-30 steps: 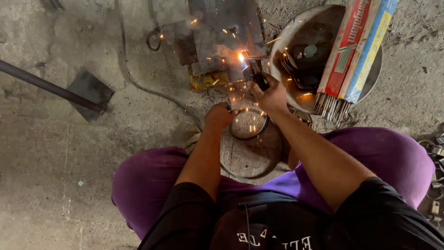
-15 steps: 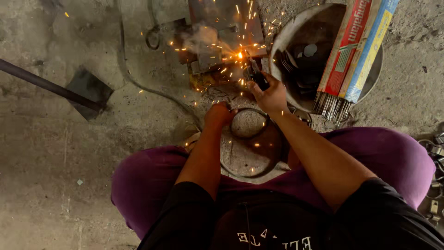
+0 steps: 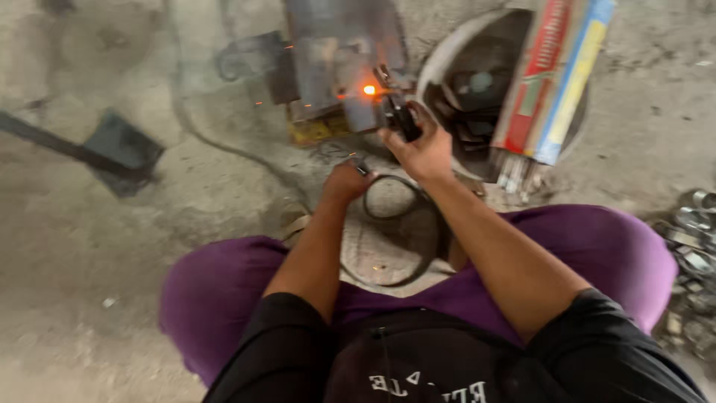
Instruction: The person welds a cylindrical metal tube to a flat metal plate using a handheld welding torch. They reposition the tube and plate multiple times to weld different edges, then weld a small metal bracket to the plate. The person sits on the floor during the task.
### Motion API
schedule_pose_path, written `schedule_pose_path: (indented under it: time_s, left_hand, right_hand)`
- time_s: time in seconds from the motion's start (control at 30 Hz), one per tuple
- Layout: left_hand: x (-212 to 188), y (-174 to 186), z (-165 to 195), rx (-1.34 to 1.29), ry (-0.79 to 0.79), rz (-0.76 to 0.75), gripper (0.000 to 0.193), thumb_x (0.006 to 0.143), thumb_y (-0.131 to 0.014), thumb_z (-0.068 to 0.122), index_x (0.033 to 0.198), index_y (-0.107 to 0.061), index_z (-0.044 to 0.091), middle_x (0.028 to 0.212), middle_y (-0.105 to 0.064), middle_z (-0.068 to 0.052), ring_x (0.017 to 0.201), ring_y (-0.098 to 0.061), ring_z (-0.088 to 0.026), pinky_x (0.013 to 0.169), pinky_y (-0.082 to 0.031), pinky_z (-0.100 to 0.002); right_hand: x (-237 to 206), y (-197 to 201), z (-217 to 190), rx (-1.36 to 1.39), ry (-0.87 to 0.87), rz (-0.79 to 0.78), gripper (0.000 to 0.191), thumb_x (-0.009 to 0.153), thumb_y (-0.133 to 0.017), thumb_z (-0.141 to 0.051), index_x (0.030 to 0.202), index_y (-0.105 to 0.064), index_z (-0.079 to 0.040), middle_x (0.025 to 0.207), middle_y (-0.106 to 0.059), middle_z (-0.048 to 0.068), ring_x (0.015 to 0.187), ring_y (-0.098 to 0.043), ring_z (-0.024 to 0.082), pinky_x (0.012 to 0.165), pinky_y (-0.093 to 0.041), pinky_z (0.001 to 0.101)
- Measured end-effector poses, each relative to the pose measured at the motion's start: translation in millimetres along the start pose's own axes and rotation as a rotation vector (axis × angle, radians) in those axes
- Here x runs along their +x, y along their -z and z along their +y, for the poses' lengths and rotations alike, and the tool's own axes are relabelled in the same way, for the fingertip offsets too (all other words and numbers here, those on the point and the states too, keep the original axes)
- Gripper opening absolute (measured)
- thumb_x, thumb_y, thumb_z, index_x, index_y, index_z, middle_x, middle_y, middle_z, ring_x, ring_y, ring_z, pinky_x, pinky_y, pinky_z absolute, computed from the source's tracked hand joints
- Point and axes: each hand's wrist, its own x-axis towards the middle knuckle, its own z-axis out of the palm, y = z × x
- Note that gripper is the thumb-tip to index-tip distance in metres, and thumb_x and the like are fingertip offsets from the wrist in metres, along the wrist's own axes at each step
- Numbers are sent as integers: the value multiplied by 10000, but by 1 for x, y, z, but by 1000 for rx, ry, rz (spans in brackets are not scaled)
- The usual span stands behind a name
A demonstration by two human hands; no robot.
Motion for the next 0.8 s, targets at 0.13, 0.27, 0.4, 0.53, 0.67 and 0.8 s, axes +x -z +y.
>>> schedule_pose_path:
  time_s: [0.13,0.27,0.4,0.53,0.67,0.8]
  left_hand:
    - [8,-38,47,-183,-237,4,481,1030,-636,519,1165,-775,78,1066,-810,-188,987,-773,-295,912,-587,-421]
    - [2,-80,125,-1042,-310,-289,519,1014,-646,521,1250,-694,61,1156,-745,-197,1025,-734,-284,908,-573,-416]
    - [-31,-129,211,-847,-257,-307,497,991,-655,497,1221,-704,59,1147,-742,-199,1025,-729,-298,905,-570,-426]
    - [-62,-161,279,-688,-224,-328,475,967,-664,472,1191,-714,56,1139,-739,-202,1025,-724,-313,903,-566,-435]
    - [-81,-174,306,-617,-202,-314,452,943,-673,447,1161,-724,54,1130,-736,-205,1025,-718,-327,901,-563,-445]
    - [-90,-184,318,-574,-232,-308,430,919,-683,422,1131,-733,52,1122,-733,-207,1025,-713,-341,899,-560,-455]
  right_hand:
    - [-8,27,-38,585,-586,-77,577,879,-832,-224,1255,-583,136,773,-589,79,551,-502,139,461,-442,308]
    - [-40,76,-73,700,-539,-94,756,839,-817,-235,1420,-454,87,785,-594,40,503,-477,71,415,-391,234]
    - [-64,126,-83,618,-455,-80,852,861,-806,-254,1510,-373,88,905,-655,51,680,-554,65,557,-449,214]
    - [-80,171,-79,496,-288,-79,834,909,-813,-236,1524,-373,114,1122,-664,93,1025,-649,110,881,-542,242]
    - [-88,209,-76,463,-231,-76,888,857,-842,-204,1528,-349,104,1190,-637,118,1063,-630,150,901,-541,277]
    - [-95,233,-75,555,-228,-42,865,855,-822,-176,1531,-351,85,1180,-644,103,991,-651,149,843,-552,273]
